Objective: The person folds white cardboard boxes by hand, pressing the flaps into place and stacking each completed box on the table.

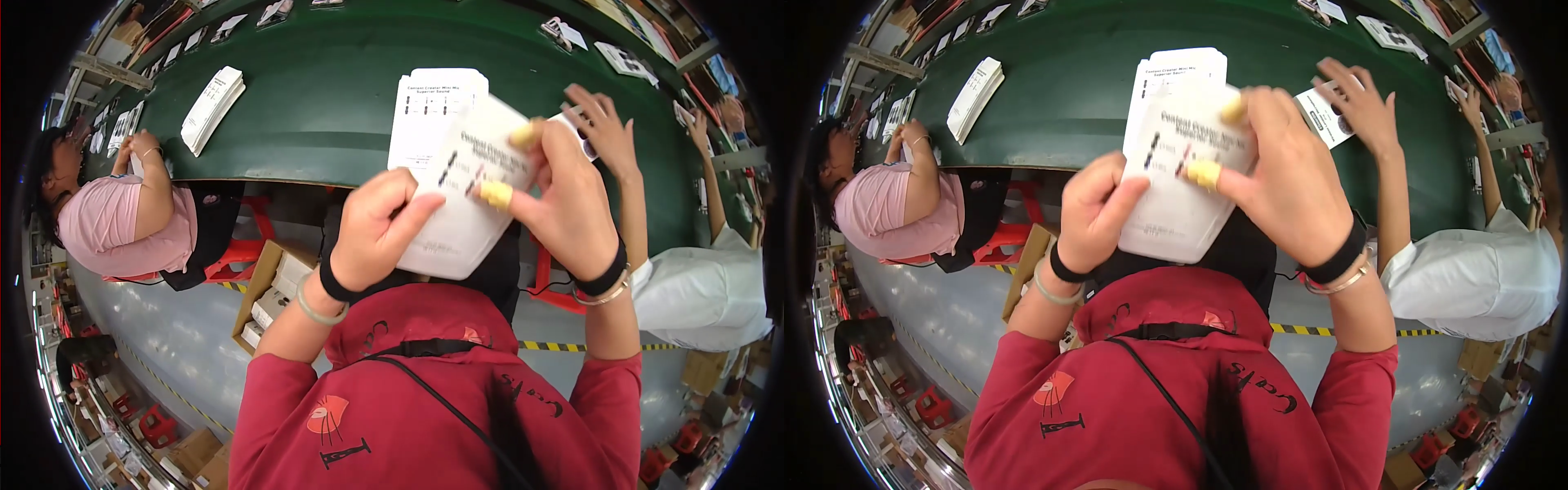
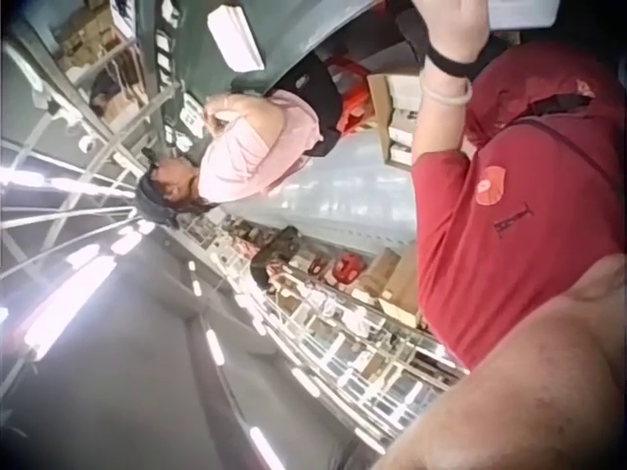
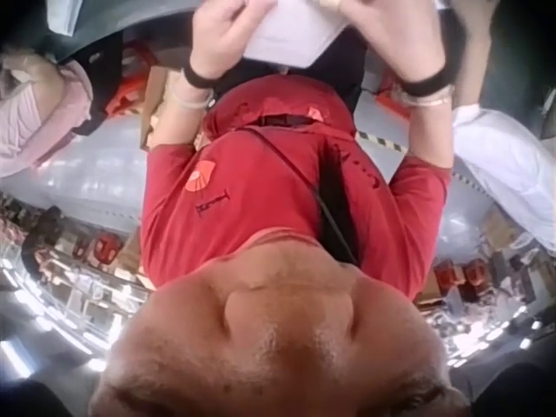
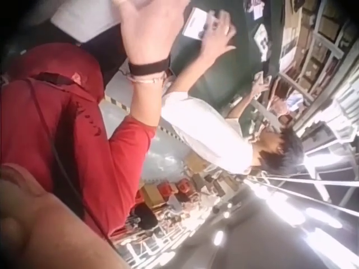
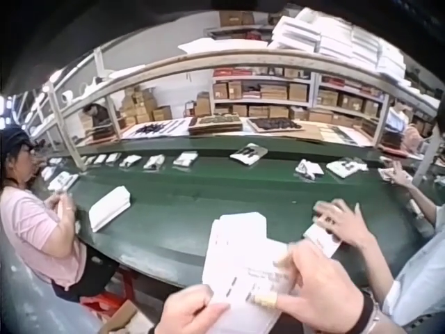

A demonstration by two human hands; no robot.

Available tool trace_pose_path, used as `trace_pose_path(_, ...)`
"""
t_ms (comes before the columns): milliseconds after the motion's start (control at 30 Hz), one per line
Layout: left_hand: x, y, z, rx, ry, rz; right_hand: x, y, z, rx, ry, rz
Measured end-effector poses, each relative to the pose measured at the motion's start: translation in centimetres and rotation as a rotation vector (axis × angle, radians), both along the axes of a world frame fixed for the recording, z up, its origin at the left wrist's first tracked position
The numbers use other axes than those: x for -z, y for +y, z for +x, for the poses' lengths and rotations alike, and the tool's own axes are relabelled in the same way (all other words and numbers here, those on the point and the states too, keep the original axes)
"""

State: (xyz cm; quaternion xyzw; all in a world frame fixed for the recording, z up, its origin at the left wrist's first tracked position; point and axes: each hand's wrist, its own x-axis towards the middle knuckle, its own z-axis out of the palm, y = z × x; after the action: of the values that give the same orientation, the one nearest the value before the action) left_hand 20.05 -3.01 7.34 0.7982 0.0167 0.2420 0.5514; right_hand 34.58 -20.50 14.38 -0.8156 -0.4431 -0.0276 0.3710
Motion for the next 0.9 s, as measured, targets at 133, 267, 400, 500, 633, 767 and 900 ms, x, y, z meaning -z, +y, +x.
trace_pose_path(133,1.3,-1.7,-2.5,0.404,0.27,-0.766,1.3,-2.1,-0.6,-0.21,0.238,-0.15)
trace_pose_path(267,2.4,-3.8,-3.7,0.892,0.459,-1.373,2.3,-2.3,-2.4,-0.295,0.365,-0.004)
trace_pose_path(400,3.2,-3.9,-4.8,0.88,0.415,-1.452,0.1,-4.1,-3.3,-0.328,-0.045,-0.214)
trace_pose_path(500,2.6,-4.6,-5.6,0.868,0.442,-1.515,0.2,-5.2,-3.8,-0.314,0.245,-0.384)
trace_pose_path(633,1.9,-5.0,-5.9,0.822,0.473,-1.505,1.6,-6.3,-4.4,-0.26,0.682,-0.268)
trace_pose_path(767,2.0,-4.8,-7.2,0.649,0.573,-1.277,3.6,-7.1,-5.8,-0.217,0.916,-0.012)
trace_pose_path(900,2.1,-4.9,-8.2,0.491,0.678,-1.067,3.8,-8.1,-6.9,-0.21,0.887,0.001)
